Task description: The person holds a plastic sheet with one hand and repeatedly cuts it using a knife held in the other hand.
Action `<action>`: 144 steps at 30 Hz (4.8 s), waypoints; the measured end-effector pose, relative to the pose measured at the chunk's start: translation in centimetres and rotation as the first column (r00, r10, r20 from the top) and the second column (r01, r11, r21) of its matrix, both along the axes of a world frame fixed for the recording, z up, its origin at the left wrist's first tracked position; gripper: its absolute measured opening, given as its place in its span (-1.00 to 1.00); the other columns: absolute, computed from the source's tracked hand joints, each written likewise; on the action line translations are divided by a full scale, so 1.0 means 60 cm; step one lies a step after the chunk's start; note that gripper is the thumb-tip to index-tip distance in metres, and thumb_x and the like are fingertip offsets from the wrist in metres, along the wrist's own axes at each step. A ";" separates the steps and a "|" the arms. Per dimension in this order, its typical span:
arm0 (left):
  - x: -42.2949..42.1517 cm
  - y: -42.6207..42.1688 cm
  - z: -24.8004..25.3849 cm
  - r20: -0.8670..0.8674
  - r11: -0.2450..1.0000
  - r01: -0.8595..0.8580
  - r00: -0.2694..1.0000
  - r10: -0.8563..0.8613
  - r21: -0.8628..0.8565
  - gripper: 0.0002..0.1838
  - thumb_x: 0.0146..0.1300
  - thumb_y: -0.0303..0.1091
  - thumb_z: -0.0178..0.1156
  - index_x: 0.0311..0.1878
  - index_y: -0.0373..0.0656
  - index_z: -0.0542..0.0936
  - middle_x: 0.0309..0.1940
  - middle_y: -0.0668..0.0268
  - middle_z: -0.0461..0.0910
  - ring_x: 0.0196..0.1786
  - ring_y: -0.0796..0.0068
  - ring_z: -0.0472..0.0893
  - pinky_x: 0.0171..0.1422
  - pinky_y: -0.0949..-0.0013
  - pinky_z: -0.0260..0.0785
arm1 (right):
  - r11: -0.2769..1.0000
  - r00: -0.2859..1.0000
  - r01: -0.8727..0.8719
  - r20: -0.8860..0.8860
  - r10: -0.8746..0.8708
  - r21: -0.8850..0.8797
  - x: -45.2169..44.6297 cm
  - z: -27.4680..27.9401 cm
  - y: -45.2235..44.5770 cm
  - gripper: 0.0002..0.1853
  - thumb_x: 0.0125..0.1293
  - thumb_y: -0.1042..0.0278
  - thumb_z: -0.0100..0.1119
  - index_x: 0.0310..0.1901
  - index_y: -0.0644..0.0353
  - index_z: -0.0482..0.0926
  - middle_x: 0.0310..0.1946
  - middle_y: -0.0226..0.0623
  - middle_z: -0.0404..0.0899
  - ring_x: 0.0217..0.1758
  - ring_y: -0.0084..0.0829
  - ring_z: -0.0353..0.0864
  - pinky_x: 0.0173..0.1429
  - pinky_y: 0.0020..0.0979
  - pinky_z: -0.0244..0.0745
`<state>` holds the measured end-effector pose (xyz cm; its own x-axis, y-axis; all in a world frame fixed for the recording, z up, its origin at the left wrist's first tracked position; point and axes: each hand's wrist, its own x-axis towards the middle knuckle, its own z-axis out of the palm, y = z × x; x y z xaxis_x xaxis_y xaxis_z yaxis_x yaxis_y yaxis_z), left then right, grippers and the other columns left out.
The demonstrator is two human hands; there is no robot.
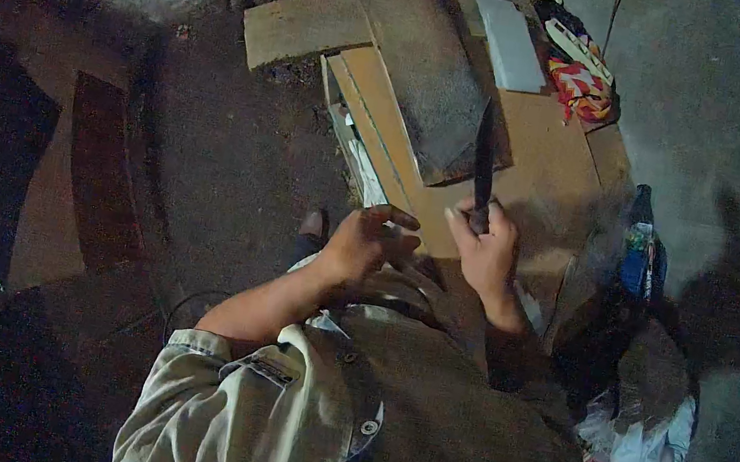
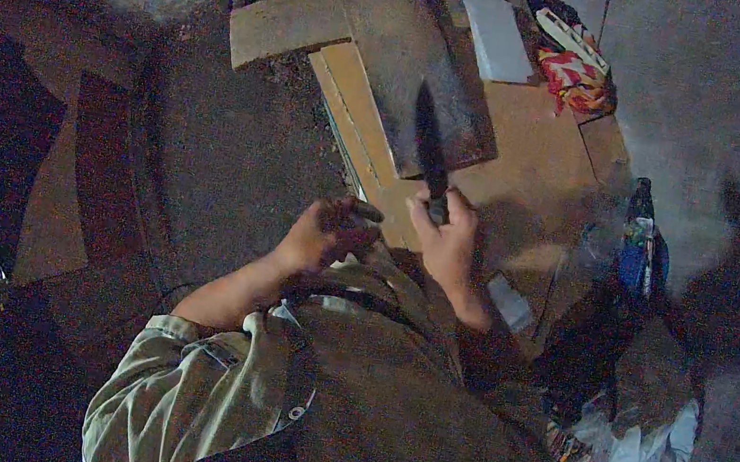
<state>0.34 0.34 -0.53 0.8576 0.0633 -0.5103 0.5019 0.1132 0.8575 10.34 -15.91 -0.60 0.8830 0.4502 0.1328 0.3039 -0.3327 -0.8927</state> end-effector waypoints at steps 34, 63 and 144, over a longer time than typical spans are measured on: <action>-0.013 0.010 -0.042 -0.078 0.967 -0.079 0.995 0.062 -0.243 -0.53 0.22 -0.28 0.19 0.15 -0.29 0.40 -0.17 0.25 0.62 -0.27 0.49 0.58 -0.31 0.48 0.36 | 0.977 0.954 0.197 -0.244 -0.173 0.078 0.244 -0.161 -0.062 -0.73 0.13 0.20 0.33 -0.34 0.23 0.54 -0.52 -0.47 0.48 -0.42 -0.56 0.44 -0.27 -0.48 0.34; -0.049 -0.006 -0.069 -0.020 0.973 0.043 0.999 -0.049 -0.228 -0.67 0.25 -0.36 0.08 0.03 -0.36 0.46 -0.12 0.16 0.59 -0.17 0.36 0.61 -0.12 0.35 0.48 | 0.760 0.855 0.359 -0.136 -0.501 -0.542 0.091 -0.236 -0.275 -0.68 0.05 0.28 0.28 -0.22 0.29 0.51 -0.40 -0.12 0.61 -0.31 -0.24 0.60 -0.20 -0.25 0.43; -0.017 0.021 0.046 0.153 0.845 -0.264 0.916 0.371 -0.466 -0.88 0.21 -0.35 0.24 -0.30 -0.20 0.62 -0.46 0.40 0.59 -0.44 0.64 0.49 -0.33 0.52 0.33 | 0.955 0.834 -0.002 -0.527 0.165 0.297 -0.028 0.088 -0.022 -0.80 0.14 0.35 0.29 -0.26 0.26 0.54 -0.54 -0.46 0.53 -0.56 -0.69 0.41 -0.48 -0.60 0.32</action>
